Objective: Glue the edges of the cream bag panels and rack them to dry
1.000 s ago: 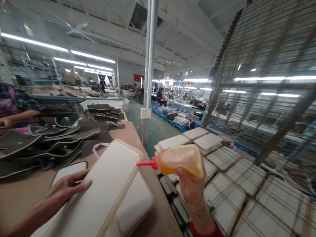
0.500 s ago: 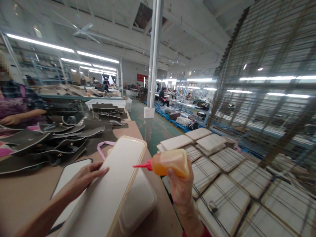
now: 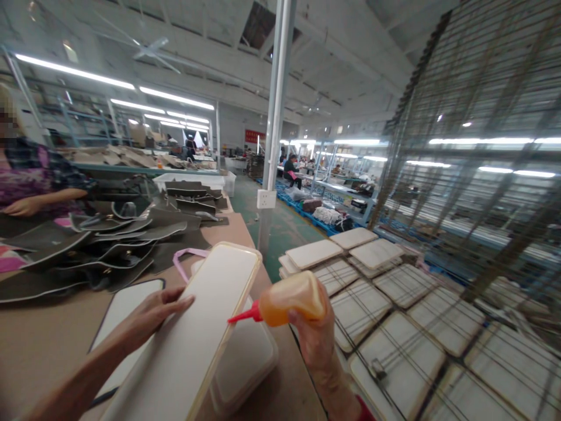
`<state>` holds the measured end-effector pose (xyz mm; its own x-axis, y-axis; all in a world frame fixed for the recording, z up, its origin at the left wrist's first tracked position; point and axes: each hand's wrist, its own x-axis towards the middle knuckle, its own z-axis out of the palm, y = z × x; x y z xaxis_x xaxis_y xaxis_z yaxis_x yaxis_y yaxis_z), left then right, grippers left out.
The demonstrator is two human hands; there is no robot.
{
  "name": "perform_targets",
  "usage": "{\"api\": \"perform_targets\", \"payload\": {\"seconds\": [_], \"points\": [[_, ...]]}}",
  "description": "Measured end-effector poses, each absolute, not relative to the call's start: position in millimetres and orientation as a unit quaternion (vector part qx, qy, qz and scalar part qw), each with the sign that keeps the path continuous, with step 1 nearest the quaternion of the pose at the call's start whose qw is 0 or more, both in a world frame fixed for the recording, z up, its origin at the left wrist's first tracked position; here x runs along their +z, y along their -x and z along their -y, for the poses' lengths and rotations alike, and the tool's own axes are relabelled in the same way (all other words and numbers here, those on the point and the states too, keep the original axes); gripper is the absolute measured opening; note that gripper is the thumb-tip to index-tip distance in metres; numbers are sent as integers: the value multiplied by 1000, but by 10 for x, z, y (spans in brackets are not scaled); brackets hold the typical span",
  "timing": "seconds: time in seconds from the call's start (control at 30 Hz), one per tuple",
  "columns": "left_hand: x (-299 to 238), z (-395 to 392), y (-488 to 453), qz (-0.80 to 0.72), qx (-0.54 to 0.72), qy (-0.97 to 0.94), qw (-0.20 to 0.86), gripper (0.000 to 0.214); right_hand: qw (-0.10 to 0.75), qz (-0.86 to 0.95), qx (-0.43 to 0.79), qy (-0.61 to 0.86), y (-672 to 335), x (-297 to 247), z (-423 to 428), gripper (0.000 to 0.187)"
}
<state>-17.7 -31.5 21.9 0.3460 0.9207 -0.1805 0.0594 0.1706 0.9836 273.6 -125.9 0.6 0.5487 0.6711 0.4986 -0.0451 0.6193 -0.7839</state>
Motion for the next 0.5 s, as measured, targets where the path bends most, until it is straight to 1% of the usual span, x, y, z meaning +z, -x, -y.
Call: {"api": "perform_targets", "payload": {"seconds": [0.07,0.1,0.27,0.43,0.5], "points": [[231,307,134,-456,355,-550,603,46,785,439,234,369,-2669,-9,1248,40],[238,303,105,-457,359,-557,593,46,787,441,226,368,-2648,3,1221,41],[231,259,2,-446,382,-578,568,39,808,408,147,399,-2668,61,990,61],[164,221,55,-375,333,-557,662,40,814,377,185,400,-2751,-66,871,65],[161,222,76,-366,320,-550,679,42,811,379,180,407,-2782,-109,853,66]]}}
